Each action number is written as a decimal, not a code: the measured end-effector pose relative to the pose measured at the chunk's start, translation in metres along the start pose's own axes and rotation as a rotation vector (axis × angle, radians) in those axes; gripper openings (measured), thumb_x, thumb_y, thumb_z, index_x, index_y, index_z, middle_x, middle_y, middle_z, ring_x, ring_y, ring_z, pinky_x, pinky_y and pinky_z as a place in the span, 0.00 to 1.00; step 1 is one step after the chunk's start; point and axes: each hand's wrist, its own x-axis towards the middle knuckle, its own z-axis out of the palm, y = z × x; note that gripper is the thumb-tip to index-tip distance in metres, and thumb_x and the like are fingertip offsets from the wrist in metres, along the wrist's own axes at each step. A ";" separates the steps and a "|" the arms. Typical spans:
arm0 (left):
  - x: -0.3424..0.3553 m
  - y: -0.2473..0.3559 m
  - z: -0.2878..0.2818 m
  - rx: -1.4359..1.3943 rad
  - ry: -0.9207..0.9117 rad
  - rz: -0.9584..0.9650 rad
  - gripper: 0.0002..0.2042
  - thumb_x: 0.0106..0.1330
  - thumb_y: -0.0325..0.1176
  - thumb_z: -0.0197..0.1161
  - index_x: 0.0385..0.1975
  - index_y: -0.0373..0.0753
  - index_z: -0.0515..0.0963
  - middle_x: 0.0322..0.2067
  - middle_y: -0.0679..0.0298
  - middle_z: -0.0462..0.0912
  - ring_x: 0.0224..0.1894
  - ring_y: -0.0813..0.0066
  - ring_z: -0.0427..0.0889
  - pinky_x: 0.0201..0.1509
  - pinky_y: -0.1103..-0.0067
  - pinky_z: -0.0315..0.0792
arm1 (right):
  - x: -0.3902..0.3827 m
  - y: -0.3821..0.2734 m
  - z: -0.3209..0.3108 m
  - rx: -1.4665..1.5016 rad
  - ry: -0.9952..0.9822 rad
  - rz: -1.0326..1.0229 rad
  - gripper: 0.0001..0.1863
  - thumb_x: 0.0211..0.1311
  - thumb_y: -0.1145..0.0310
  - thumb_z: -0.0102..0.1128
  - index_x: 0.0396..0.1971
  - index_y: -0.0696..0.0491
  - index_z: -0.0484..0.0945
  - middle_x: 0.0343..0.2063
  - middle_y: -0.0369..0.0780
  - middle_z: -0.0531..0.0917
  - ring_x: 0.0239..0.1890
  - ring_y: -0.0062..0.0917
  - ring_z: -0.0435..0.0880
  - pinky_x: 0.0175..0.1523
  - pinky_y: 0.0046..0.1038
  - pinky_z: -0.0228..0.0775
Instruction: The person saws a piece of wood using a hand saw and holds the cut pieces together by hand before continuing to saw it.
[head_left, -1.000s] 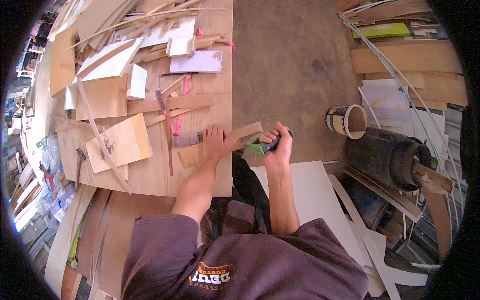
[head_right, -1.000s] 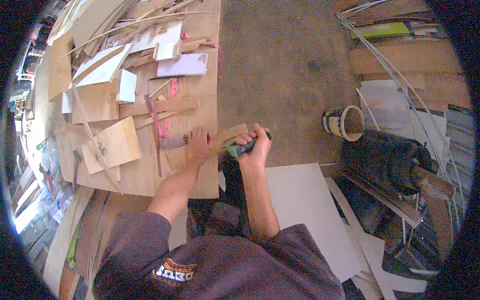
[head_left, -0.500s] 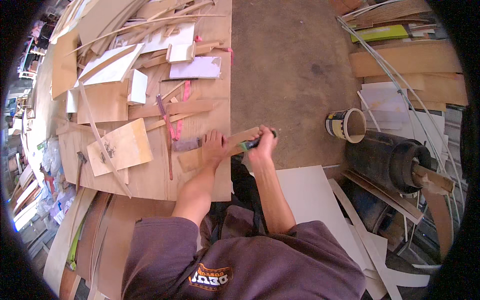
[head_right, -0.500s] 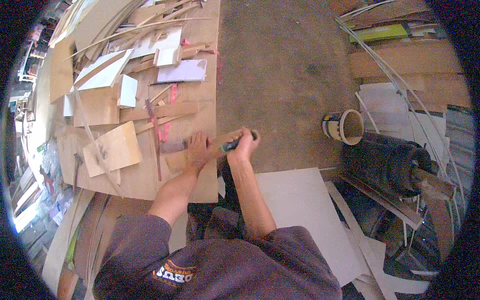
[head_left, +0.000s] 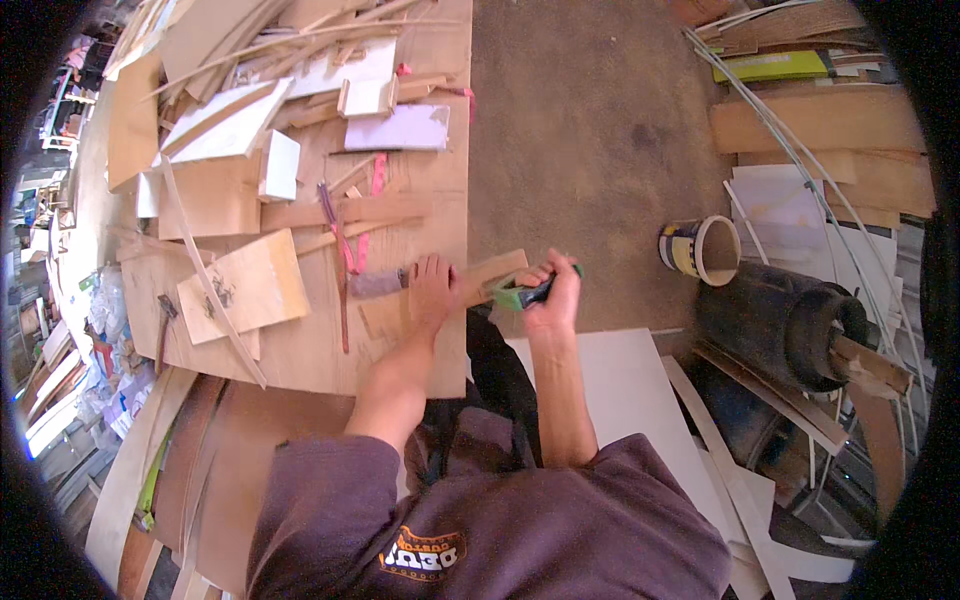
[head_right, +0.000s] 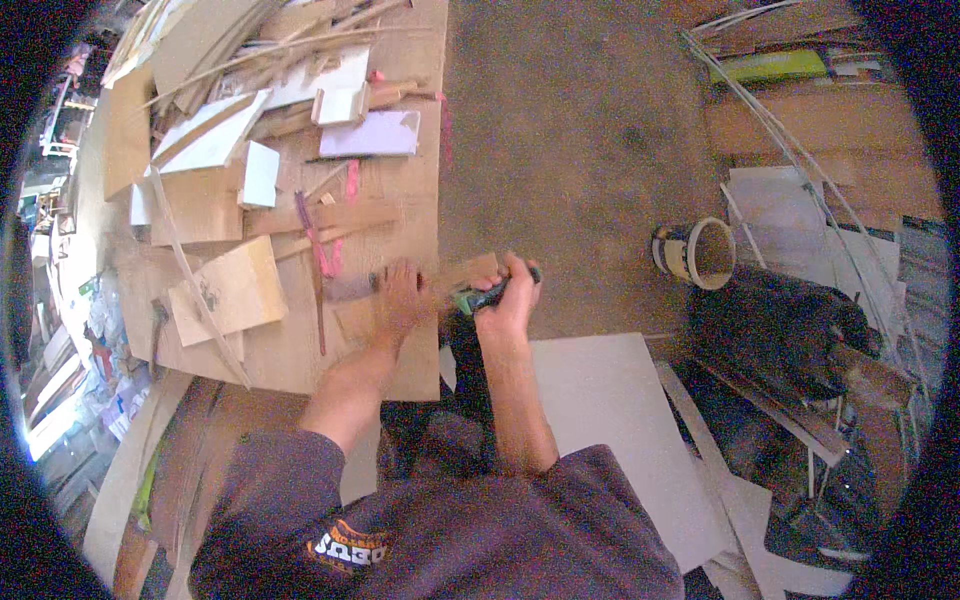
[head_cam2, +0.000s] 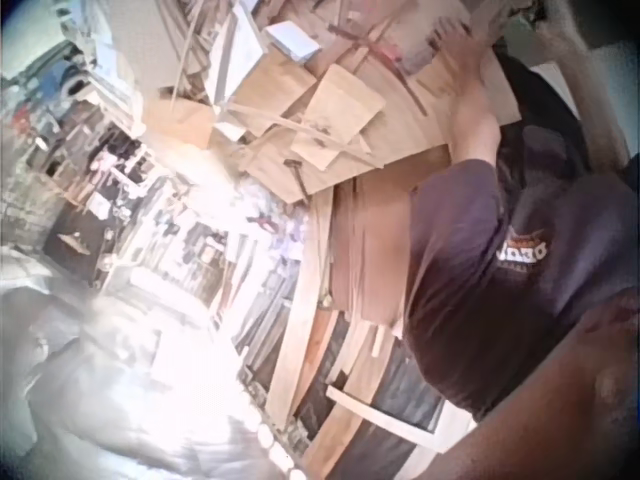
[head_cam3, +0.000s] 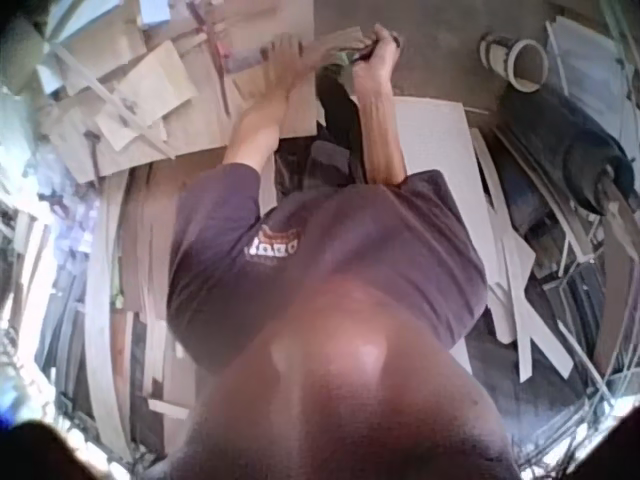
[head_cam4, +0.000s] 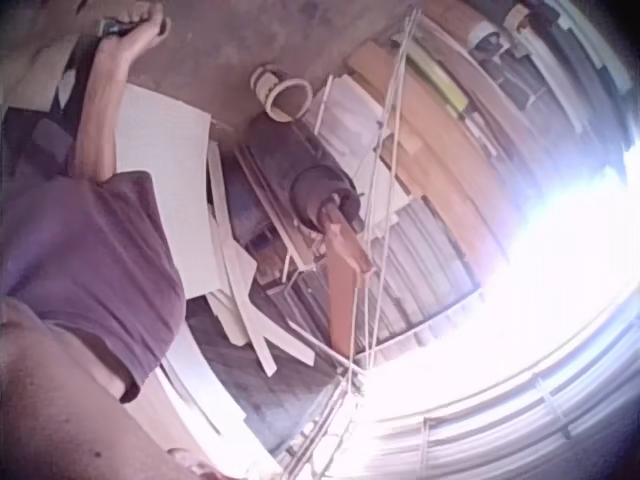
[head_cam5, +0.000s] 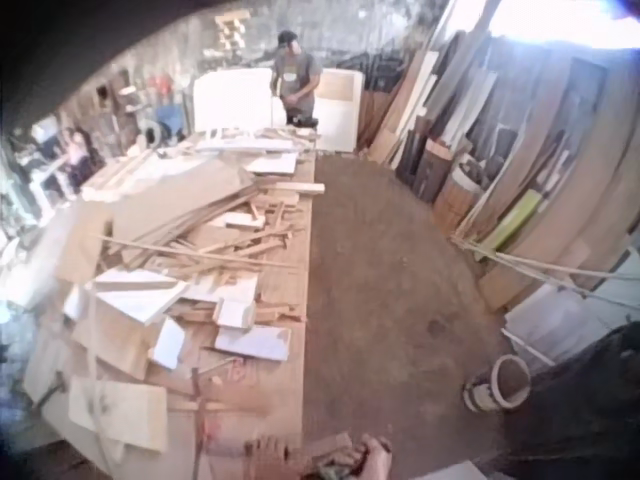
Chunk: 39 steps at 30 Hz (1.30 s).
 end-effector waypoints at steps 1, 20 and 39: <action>-0.001 0.002 -0.004 0.047 0.001 -0.006 0.07 0.58 0.35 0.58 0.29 0.39 0.71 0.32 0.58 0.72 0.41 0.60 0.72 0.45 0.65 0.66 | -0.005 -0.007 -0.003 0.057 -0.121 0.049 0.16 0.61 0.76 0.56 0.41 0.40 0.62 0.23 0.33 0.67 0.20 0.21 0.66 0.20 0.23 0.61; -0.015 -0.001 0.007 -0.009 0.040 0.015 0.06 0.60 0.35 0.57 0.28 0.39 0.71 0.32 0.59 0.72 0.41 0.60 0.72 0.46 0.65 0.66 | -0.004 0.001 -0.005 0.048 -0.082 0.071 0.11 0.65 0.73 0.56 0.34 0.44 0.62 0.22 0.33 0.68 0.20 0.19 0.67 0.21 0.23 0.63; 0.001 -0.010 0.019 0.029 0.030 -0.006 0.07 0.59 0.35 0.57 0.31 0.38 0.72 0.35 0.58 0.73 0.44 0.60 0.72 0.50 0.64 0.66 | 0.013 0.007 -0.007 -0.064 0.052 -0.039 0.10 0.68 0.70 0.56 0.29 0.47 0.64 0.19 0.31 0.65 0.20 0.17 0.64 0.23 0.21 0.64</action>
